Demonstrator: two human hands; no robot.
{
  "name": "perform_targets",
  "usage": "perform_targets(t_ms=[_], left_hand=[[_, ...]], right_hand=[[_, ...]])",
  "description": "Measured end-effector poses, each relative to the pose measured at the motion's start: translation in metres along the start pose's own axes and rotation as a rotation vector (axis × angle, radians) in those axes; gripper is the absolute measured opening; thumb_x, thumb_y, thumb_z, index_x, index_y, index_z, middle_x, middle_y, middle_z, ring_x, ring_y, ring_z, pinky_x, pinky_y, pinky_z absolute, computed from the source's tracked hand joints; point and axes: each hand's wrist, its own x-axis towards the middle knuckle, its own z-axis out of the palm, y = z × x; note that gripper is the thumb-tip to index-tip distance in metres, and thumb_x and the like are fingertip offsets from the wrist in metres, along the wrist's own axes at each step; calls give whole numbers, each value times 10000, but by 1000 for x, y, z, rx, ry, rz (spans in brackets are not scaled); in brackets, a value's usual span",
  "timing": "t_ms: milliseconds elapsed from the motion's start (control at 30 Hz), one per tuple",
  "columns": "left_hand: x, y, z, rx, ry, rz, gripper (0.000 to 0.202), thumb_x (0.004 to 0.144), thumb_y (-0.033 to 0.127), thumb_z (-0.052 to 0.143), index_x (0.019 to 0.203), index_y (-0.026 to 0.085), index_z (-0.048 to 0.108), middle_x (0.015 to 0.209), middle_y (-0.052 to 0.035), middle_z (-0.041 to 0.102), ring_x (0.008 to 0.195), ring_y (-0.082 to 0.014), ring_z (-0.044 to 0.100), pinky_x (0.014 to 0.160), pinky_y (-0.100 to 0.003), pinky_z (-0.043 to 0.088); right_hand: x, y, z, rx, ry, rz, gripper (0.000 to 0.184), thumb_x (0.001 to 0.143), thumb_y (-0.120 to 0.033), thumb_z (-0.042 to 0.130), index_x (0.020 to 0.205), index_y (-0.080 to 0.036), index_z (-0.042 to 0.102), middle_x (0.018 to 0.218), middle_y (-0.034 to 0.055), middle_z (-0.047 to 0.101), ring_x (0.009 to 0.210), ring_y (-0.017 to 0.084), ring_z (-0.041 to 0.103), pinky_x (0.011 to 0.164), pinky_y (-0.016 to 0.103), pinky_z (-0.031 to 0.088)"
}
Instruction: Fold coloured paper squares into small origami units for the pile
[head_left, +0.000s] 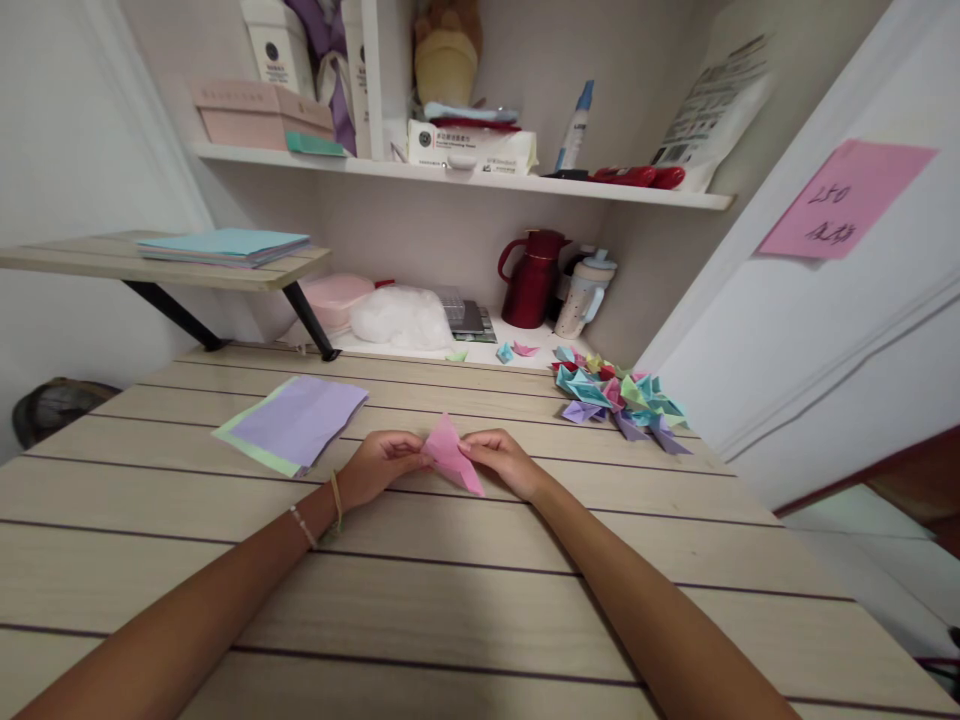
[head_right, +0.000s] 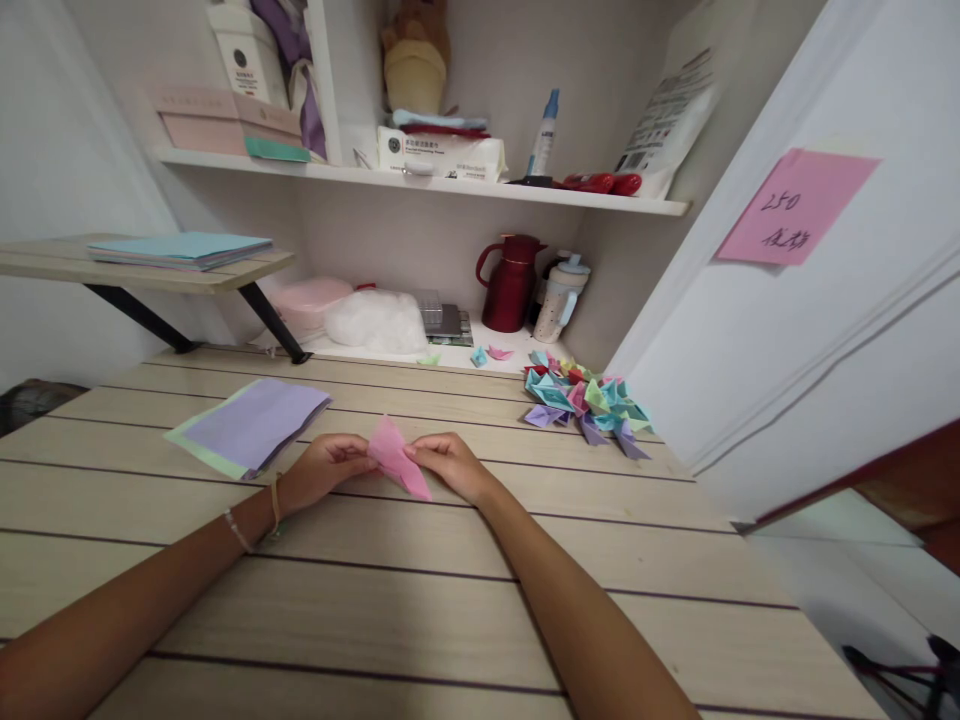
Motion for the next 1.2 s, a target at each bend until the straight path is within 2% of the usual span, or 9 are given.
perform_targets(t_ms=[100, 233, 433, 533, 700, 833, 1033, 1100, 1200], left_hand=[[0, 0, 0, -14, -8, 10, 130, 682, 241, 667, 762, 139, 662, 775, -26, 692, 715, -126, 621, 692, -216, 483], [0, 1, 1, -51, -30, -2, 184, 686, 274, 662, 808, 136, 646, 806, -40, 689, 719, -141, 629, 692, -246, 497], [2, 1, 2, 16, -6, 1, 226, 747, 331, 592, 861, 143, 645, 806, -40, 679, 695, -132, 605, 652, -230, 479], [3, 1, 1, -1, -7, -16, 269, 764, 352, 565, 919, 144, 634, 770, -32, 670, 670, -130, 596, 630, -232, 474], [3, 1, 0, -36, -41, -70, 339, 735, 359, 598, 991, 137, 597, 734, -32, 658, 621, -123, 594, 620, -247, 474], [2, 2, 1, -20, -30, -55, 400, 666, 307, 673, 1015, 144, 567, 760, -33, 657, 685, -134, 607, 646, -241, 460], [2, 1, -1, -121, 106, -37, 396, 692, 305, 653, 1020, 182, 467, 726, 7, 624, 520, -89, 548, 462, -178, 377], [3, 3, -1, -140, 114, -9, 336, 714, 313, 634, 977, 187, 469, 697, 19, 613, 512, -85, 538, 465, -178, 375], [2, 5, -1, -75, 88, 37, 219, 704, 309, 645, 812, 145, 548, 639, 21, 590, 542, -73, 523, 503, -173, 378]], right_hand=[[1, 1, 2, -31, 4, -31, 198, 717, -323, 631, 792, -141, 649, 702, 15, 605, 634, 116, 515, 615, 234, 386], [1, 6, 5, -68, -32, -40, 310, 692, -271, 630, 976, -147, 609, 714, 11, 604, 595, 108, 513, 561, 216, 393], [-4, 5, 12, -488, 195, -192, 158, 739, -232, 537, 697, -143, 661, 523, -19, 512, 475, 88, 418, 463, 204, 328], [-7, 1, 14, -589, 236, -311, 179, 750, -194, 523, 780, -180, 699, 645, 20, 609, 561, 126, 496, 534, 237, 390], [-6, -2, 13, -552, 201, -423, 250, 773, -162, 511, 914, -241, 701, 855, 71, 662, 779, 180, 584, 694, 304, 456], [-5, 0, 14, -532, 163, -400, 248, 756, -152, 530, 909, -239, 705, 887, 67, 663, 757, 164, 584, 648, 275, 453], [-5, 1, 13, -415, 42, -186, 214, 685, -283, 647, 853, -167, 712, 705, 38, 640, 487, 80, 448, 459, 209, 351], [-4, 1, 12, -372, 76, -151, 242, 668, -343, 667, 819, -160, 714, 677, 37, 633, 489, 83, 441, 451, 209, 340], [-1, 4, 10, -292, 233, -129, 246, 666, -392, 665, 732, -158, 701, 665, 45, 632, 540, 109, 477, 479, 222, 367]])
